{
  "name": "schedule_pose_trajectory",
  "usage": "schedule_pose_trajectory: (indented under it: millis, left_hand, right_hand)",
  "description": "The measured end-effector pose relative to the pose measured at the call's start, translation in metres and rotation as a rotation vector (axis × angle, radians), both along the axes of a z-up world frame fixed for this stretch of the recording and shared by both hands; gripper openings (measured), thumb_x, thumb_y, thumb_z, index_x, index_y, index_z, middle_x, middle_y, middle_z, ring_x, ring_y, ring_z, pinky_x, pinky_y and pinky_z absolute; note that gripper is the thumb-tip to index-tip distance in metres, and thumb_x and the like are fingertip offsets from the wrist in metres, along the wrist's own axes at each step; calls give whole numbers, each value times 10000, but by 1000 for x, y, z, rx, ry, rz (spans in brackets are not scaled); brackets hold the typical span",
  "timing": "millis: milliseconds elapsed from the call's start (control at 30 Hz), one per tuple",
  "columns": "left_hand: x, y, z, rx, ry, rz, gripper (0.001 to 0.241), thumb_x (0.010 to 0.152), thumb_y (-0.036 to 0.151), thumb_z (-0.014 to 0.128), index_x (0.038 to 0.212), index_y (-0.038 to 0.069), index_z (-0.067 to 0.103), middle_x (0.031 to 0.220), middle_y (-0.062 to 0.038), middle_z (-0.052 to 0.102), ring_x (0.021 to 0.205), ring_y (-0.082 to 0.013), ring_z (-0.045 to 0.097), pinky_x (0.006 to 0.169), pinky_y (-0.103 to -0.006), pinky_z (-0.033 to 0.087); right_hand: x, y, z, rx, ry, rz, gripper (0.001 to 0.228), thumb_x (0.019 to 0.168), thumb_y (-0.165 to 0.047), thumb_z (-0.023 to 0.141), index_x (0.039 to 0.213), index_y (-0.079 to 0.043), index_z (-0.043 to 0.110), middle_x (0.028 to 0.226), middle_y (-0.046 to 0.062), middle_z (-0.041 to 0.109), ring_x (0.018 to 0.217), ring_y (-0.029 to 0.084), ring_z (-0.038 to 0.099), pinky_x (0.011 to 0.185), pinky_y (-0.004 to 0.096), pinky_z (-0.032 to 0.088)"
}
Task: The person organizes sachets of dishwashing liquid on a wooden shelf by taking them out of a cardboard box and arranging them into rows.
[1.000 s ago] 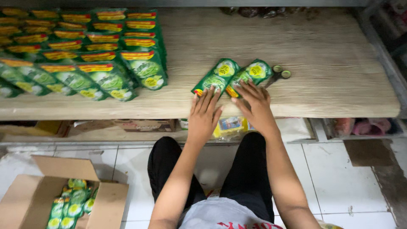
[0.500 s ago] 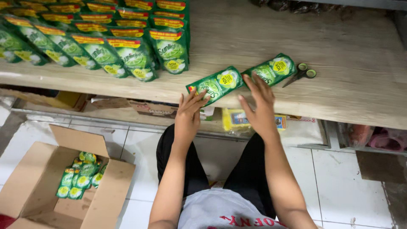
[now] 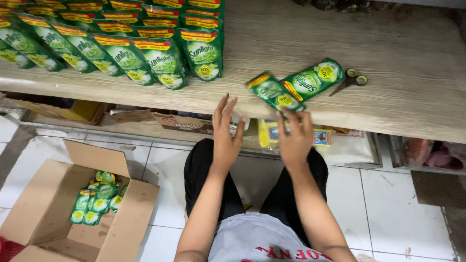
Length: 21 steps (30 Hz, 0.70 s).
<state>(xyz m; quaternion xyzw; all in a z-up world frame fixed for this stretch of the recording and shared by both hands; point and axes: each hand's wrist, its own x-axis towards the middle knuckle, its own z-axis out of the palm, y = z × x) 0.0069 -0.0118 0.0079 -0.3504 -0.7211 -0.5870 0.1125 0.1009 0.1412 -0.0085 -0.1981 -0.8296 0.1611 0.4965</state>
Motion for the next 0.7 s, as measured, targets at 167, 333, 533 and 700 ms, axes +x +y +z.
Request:
schedule_pose_trajectory:
  millis: [167, 333, 533, 700]
  left_hand:
    - [21, 12, -12, 55, -369, -126, 380, 1072, 156, 588, 1441, 78, 542, 1330, -137, 645, 1160, -204, 675, 909, -323, 587]
    - [17, 21, -15, 149, -392, -333, 404, 1086, 193, 545, 1450, 28, 484, 1152, -98, 727, 1063, -193, 723, 901, -318, 571]
    - [1, 33, -16, 52, -576, -269, 261, 1095, 238, 548, 1095, -13, 618, 849, -81, 711, 739, -115, 664, 676, -263, 551]
    - [-10, 40, -21, 50, -507, -291, 280, 1072, 232, 540, 961, -15, 612, 752, -53, 689, 613, -92, 602, 578, -263, 489]
  right_hand:
    - [-10, -23, -3, -35, 38, 267, 279, 944, -47, 783, 1215, -88, 729, 1092, 100, 624, 953, 258, 673, 806, 382, 552]
    - [4, -25, 0, -146, 116, 266, 266, 975, -61, 743, 1238, -73, 704, 1156, 116, 624, 939, 213, 676, 779, 330, 564]
    - [17, 5, -10, -567, 163, 255, 207, 1084, -201, 634, 1156, -8, 623, 1002, 90, 585, 786, 121, 646, 674, 266, 540]
    - [5, 21, -25, -1040, 124, 433, 290, 1091, -306, 552, 961, -51, 600, 775, 11, 598, 590, 86, 619, 551, 241, 493]
